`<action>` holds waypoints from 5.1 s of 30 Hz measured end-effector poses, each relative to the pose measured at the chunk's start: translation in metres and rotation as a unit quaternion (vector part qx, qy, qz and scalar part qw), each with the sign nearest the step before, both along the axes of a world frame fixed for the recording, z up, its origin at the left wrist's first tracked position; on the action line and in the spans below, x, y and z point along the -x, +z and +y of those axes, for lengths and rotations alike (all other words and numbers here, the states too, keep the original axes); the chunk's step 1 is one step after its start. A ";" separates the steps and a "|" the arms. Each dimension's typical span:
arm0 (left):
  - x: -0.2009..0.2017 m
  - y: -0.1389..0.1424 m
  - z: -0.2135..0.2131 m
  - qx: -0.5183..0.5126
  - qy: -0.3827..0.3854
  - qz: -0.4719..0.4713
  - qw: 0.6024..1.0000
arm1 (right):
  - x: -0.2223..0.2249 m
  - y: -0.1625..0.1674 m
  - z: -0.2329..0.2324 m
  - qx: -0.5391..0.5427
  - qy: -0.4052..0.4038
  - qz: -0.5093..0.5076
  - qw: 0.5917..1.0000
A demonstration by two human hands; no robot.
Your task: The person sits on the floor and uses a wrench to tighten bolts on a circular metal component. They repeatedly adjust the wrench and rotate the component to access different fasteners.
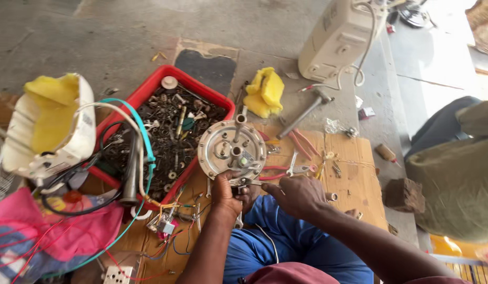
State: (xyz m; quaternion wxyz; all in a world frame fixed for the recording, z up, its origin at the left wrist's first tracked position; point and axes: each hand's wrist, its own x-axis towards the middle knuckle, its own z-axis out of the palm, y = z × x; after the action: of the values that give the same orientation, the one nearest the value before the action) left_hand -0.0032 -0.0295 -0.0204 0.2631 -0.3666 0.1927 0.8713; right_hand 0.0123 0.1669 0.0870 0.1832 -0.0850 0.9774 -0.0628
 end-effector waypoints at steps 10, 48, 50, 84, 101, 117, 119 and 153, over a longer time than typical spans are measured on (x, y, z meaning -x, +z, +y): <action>-0.009 0.001 0.010 -0.039 -0.049 0.114 0.992 | 0.037 0.005 0.048 0.100 0.200 0.066 0.972; -0.027 0.013 0.023 0.026 0.093 -0.022 0.995 | 0.047 -0.034 0.030 0.099 0.297 0.318 0.895; -0.031 0.005 0.024 0.012 0.105 -0.030 0.994 | 0.045 -0.037 0.032 0.092 0.289 0.303 0.903; -0.027 -0.019 0.028 0.043 0.152 -0.009 0.987 | 0.014 -0.016 0.015 -0.043 0.033 -0.102 0.993; -0.003 0.048 0.019 0.006 0.149 -0.067 0.987 | -0.005 0.021 -0.020 0.019 -0.040 -0.081 0.996; 0.013 0.011 0.017 -0.011 0.088 0.031 0.996 | -0.008 -0.021 -0.001 0.080 -0.062 0.038 0.994; 0.013 0.005 0.005 -0.007 0.058 0.038 0.998 | -0.003 -0.006 0.007 0.089 -0.044 0.028 0.995; -0.022 0.006 0.003 0.063 0.001 -0.044 0.997 | 0.035 -0.028 0.012 0.030 0.198 0.113 0.973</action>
State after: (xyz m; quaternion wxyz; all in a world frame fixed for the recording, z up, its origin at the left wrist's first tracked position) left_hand 0.0191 -0.0260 -0.0148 0.2472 -0.4208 0.2352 0.8406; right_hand -0.0228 0.1790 0.0590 0.0777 -0.2885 0.9533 -0.0450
